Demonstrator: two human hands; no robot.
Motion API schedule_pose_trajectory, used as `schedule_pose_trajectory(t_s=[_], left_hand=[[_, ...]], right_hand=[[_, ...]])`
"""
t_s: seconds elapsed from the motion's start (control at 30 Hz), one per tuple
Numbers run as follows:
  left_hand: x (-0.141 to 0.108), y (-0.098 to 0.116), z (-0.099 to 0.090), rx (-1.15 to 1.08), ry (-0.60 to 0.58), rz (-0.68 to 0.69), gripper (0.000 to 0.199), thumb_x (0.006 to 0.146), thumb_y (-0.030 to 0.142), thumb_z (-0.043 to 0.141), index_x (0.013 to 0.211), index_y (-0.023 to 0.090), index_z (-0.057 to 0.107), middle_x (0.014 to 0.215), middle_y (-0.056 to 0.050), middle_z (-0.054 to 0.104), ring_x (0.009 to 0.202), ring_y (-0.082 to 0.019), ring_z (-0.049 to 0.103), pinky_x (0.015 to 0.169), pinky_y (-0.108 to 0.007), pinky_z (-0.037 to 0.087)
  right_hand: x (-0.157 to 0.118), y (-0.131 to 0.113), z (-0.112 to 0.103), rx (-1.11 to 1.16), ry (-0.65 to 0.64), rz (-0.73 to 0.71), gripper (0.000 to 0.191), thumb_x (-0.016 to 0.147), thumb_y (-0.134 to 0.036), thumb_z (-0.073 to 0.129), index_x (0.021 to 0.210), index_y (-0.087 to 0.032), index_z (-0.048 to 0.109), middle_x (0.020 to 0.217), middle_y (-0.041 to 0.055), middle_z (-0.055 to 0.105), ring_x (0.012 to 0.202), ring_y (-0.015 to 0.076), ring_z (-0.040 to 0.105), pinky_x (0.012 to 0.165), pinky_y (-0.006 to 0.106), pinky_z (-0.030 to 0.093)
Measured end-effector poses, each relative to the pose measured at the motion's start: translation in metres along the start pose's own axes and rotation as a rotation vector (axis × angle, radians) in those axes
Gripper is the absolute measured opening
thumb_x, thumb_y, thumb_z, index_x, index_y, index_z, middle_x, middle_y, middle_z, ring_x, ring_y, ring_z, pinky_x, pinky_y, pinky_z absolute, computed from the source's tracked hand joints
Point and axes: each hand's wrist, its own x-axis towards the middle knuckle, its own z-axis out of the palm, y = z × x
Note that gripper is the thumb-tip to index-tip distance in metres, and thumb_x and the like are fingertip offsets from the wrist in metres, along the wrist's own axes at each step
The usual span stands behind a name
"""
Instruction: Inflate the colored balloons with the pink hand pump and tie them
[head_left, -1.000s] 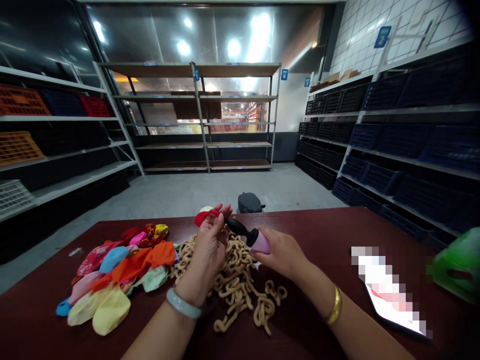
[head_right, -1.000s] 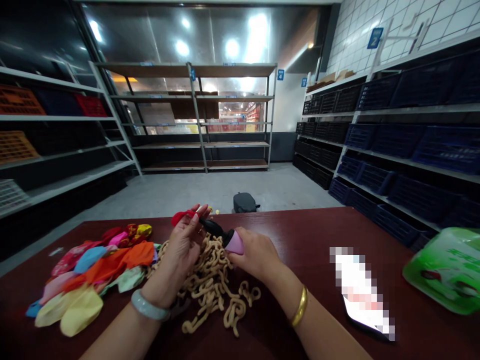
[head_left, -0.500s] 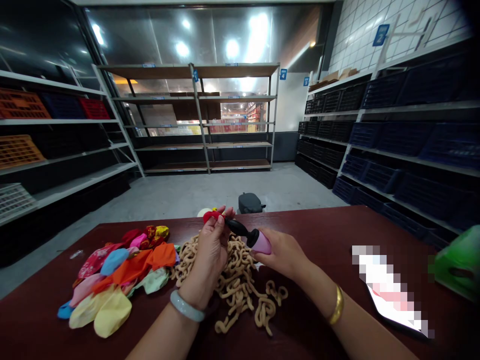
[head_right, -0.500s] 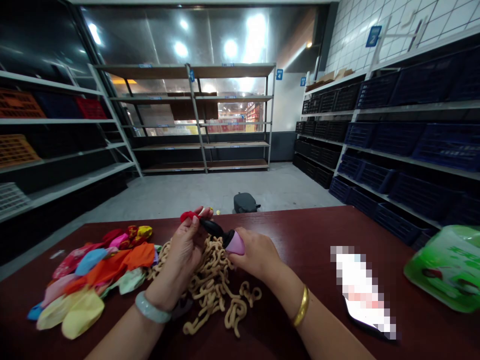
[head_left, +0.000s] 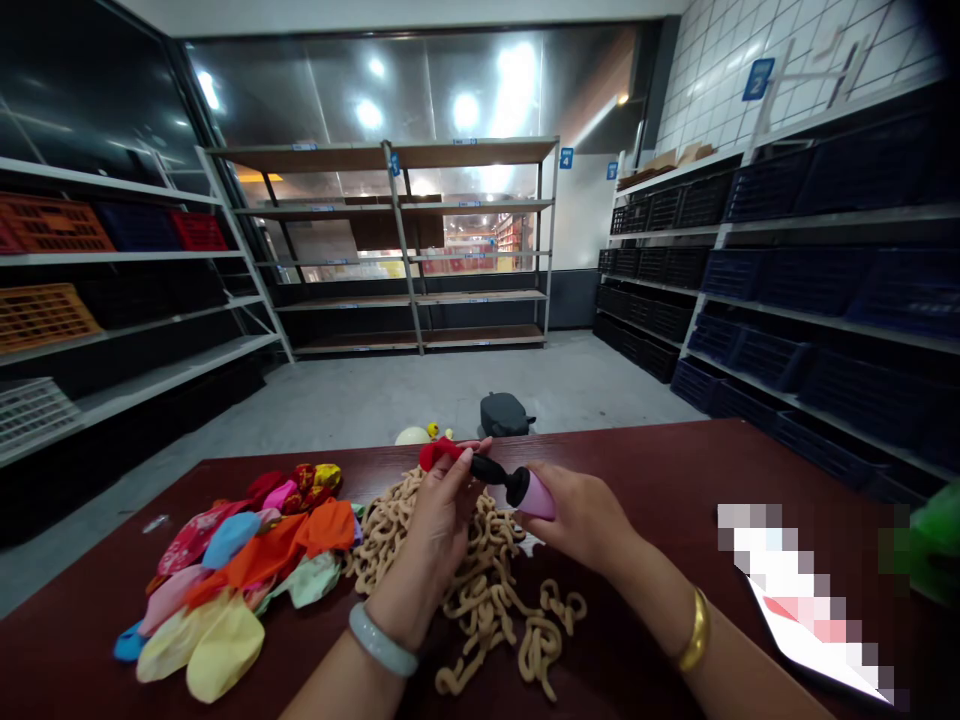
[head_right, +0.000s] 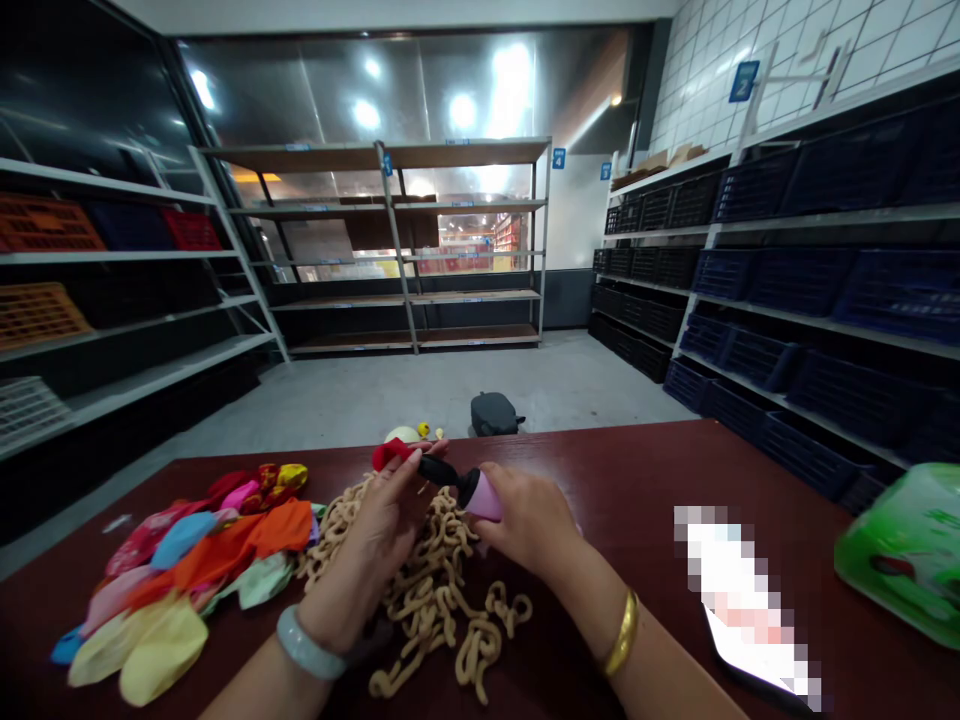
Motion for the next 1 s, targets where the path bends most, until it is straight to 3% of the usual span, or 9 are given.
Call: schedule_pose_trajectory(t_s=[0.2, 0.33, 0.5, 0.77, 1.0], left_hand=[[-0.001, 0.005, 0.002, -0.057, -0.051, 0.069, 0.023, 0.083, 0.037, 0.068, 0.094, 0.017, 0.07, 0.109, -0.01, 0.072, 0.11, -0.024, 0.063, 0.089, -0.033, 0.049], [0.0, 0.003, 0.002, -0.061, -0.053, 0.117, 0.025, 0.08, 0.033, 0.072, 0.1, 0.019, 0.068, 0.107, -0.01, 0.072, 0.109, -0.023, 0.063, 0.09, -0.034, 0.049], [0.001, 0.002, 0.0, -0.038, -0.129, 0.143, 0.023, 0.078, 0.034, 0.074, 0.09, 0.017, 0.067, 0.108, -0.011, 0.072, 0.106, -0.024, 0.064, 0.091, -0.037, 0.049], [-0.004, 0.003, 0.003, 0.102, -0.092, 0.069, 0.021, 0.078, 0.029, 0.073, 0.09, 0.014, 0.067, 0.108, -0.013, 0.071, 0.108, -0.025, 0.062, 0.091, -0.038, 0.049], [-0.011, -0.006, 0.007, 0.007, -0.125, 0.026, 0.022, 0.084, 0.032, 0.067, 0.095, 0.015, 0.063, 0.117, -0.015, 0.067, 0.111, -0.026, 0.06, 0.092, -0.044, 0.05]], right_hand=[[0.0, -0.004, -0.005, 0.127, -0.043, 0.021, 0.044, 0.077, -0.041, 0.067, 0.118, -0.026, 0.057, 0.106, 0.0049, 0.07, 0.095, 0.0259, 0.065, 0.08, 0.033, 0.044], [-0.001, -0.005, -0.006, 0.169, -0.047, 0.012, 0.04, 0.077, -0.04, 0.068, 0.113, -0.026, 0.059, 0.102, 0.0037, 0.07, 0.092, 0.025, 0.065, 0.077, 0.031, 0.042], [-0.001, -0.002, -0.007, 0.259, -0.084, 0.01, 0.037, 0.077, -0.041, 0.069, 0.109, -0.026, 0.061, 0.097, 0.0024, 0.07, 0.084, 0.022, 0.064, 0.07, 0.028, 0.041], [-0.002, -0.002, -0.015, 0.304, -0.117, -0.012, 0.035, 0.076, -0.041, 0.071, 0.104, -0.023, 0.063, 0.094, 0.0013, 0.07, 0.078, 0.0192, 0.062, 0.065, 0.026, 0.037], [0.0, 0.004, -0.009, 0.525, -0.291, 0.02, 0.036, 0.08, -0.047, 0.068, 0.102, -0.02, 0.064, 0.092, 0.001, 0.07, 0.08, 0.0191, 0.062, 0.067, 0.026, 0.043]])
